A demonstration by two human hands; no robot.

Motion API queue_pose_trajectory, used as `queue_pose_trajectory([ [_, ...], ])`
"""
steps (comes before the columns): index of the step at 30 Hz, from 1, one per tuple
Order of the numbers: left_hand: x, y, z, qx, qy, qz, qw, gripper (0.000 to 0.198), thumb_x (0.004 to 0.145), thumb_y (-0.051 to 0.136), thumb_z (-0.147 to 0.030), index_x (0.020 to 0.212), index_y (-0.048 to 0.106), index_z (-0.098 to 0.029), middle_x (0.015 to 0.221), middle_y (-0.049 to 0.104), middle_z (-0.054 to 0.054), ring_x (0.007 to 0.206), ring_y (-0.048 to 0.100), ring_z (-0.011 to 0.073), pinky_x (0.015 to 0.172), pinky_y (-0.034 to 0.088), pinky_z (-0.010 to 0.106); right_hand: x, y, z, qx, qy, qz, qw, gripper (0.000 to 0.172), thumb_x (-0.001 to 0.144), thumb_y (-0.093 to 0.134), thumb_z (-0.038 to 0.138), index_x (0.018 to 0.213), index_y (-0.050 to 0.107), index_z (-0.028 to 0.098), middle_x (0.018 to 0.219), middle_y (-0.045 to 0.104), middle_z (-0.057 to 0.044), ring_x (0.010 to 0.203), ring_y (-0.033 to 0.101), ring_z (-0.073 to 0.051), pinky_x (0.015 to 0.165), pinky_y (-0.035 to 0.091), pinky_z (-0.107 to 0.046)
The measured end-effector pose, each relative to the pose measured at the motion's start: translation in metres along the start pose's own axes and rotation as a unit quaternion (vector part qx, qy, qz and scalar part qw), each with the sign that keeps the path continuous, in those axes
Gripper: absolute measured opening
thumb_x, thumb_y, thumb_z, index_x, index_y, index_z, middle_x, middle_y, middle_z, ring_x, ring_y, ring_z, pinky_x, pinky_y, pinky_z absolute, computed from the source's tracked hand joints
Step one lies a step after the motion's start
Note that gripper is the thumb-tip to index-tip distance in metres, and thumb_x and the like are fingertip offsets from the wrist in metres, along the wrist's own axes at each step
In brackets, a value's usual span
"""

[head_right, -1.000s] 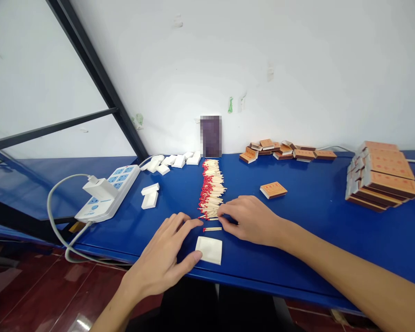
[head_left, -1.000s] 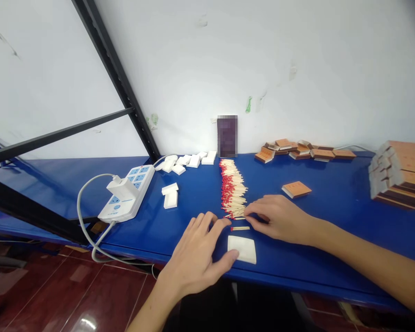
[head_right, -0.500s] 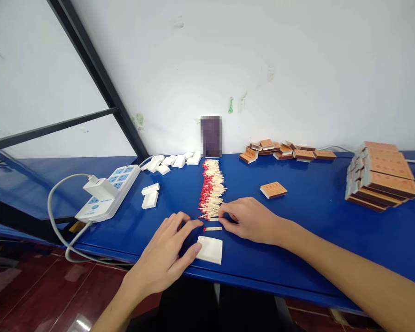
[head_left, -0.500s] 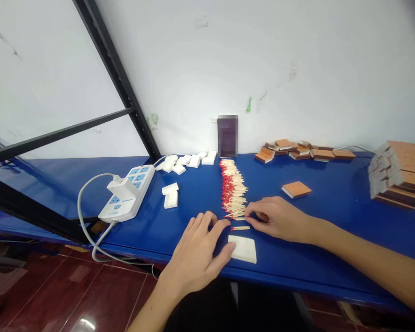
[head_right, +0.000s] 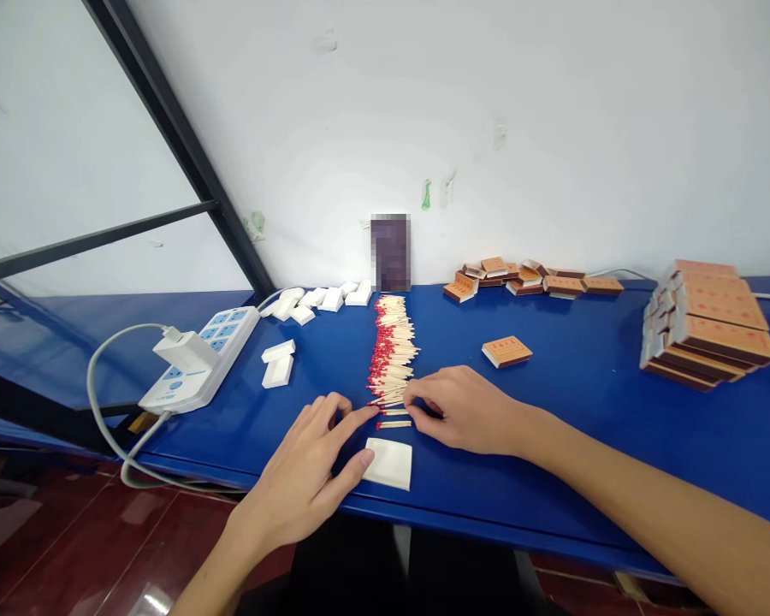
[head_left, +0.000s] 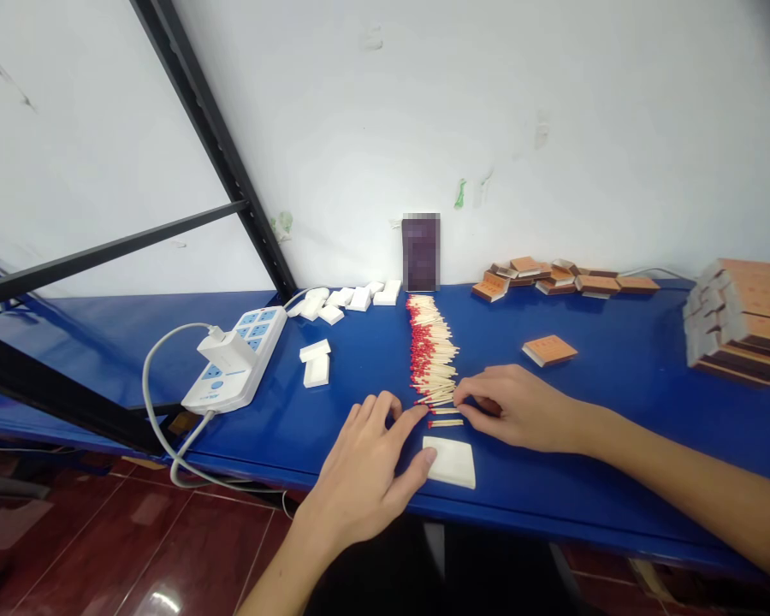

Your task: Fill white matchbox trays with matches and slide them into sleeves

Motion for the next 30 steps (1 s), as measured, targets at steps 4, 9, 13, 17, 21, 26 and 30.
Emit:
queue_pose_trajectory([
  [4,0.0005,0.0002,0.0002,0.002,0.001,0.001,1.0,0.042,0.104,0.04,-0.044,0.141,0.046,-0.027,0.117,0.049,0.008,0.107,0.049,0.0278,0.097,0.04,0.049,-0.0011,-0.0013,-0.0019,-0.015,0.008,-0.006,1.0,0.01,0.087,0.054,0.019,0.085,0.064,0.02,0.059,0.053,0.004,0.057,0.049,-0.013,0.059,0.031,-0.026],
  [9,0.0018,0.0013,-0.0001,0.001,0.001,0.006,1.0,0.044,0.103,0.042,-0.046,0.144,0.044,-0.028,0.117,0.049,0.008,0.107,0.049,0.0275,0.097,0.04,0.049,0.0002,0.0005,-0.001,-0.008,0.012,0.003,1.0,0.011,0.089,0.053,0.021,0.087,0.064,0.021,0.059,0.052,0.004,0.058,0.049,-0.013,0.06,0.032,-0.026],
  [13,0.0014,0.001,0.0002,0.005,0.001,0.005,1.0,0.041,0.104,0.041,-0.044,0.141,0.046,-0.027,0.116,0.048,0.007,0.106,0.048,0.0272,0.096,0.039,0.05,0.0016,0.0013,-0.0022,0.007,0.023,0.007,1.0,0.011,0.09,0.054,0.023,0.088,0.065,0.021,0.059,0.053,0.004,0.057,0.049,-0.012,0.06,0.032,-0.026],
  [17,0.0008,0.0004,0.0001,0.001,0.0,0.003,1.0,0.039,0.104,0.041,-0.041,0.139,0.048,-0.027,0.115,0.048,0.007,0.106,0.048,0.0268,0.096,0.04,0.049,0.0011,0.0012,-0.0023,0.005,0.023,0.007,1.0,0.012,0.09,0.054,0.024,0.085,0.065,0.021,0.058,0.052,0.004,0.057,0.049,-0.012,0.059,0.032,-0.026],
  [21,0.001,0.0006,-0.0008,0.002,0.002,0.001,1.0,0.038,0.103,0.042,-0.04,0.139,0.049,-0.028,0.115,0.049,0.007,0.105,0.049,0.0271,0.096,0.04,0.049,0.0,0.0017,-0.002,0.006,0.02,0.008,1.0,0.013,0.091,0.054,0.024,0.085,0.065,0.021,0.059,0.053,0.004,0.058,0.05,-0.013,0.059,0.032,-0.026],
  [26,0.0008,0.0005,-0.0006,0.008,0.005,0.001,1.0,0.038,0.103,0.043,-0.041,0.138,0.049,-0.028,0.115,0.049,0.007,0.105,0.049,0.0276,0.095,0.04,0.049,0.0001,0.0019,-0.0009,0.009,0.016,0.009,1.0,0.014,0.091,0.054,0.024,0.084,0.066,0.021,0.058,0.053,0.004,0.058,0.05,-0.013,0.06,0.032,-0.026],
  [30,0.0009,0.0004,-0.0009,0.011,0.007,0.0,1.0,0.037,0.103,0.043,-0.041,0.136,0.051,-0.026,0.115,0.049,0.007,0.105,0.049,0.0273,0.095,0.041,0.048,0.0,0.0009,0.0015,0.019,0.009,0.013,1.0,0.014,0.091,0.054,0.024,0.084,0.067,0.021,0.059,0.054,0.004,0.058,0.05,-0.013,0.06,0.034,-0.026],
])
Point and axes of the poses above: each hand's wrist, its own x-axis towards the middle knuckle, its own y-axis out of the palm, z = x × y, the point moved 7 cm from there along x, towards the middle knuckle
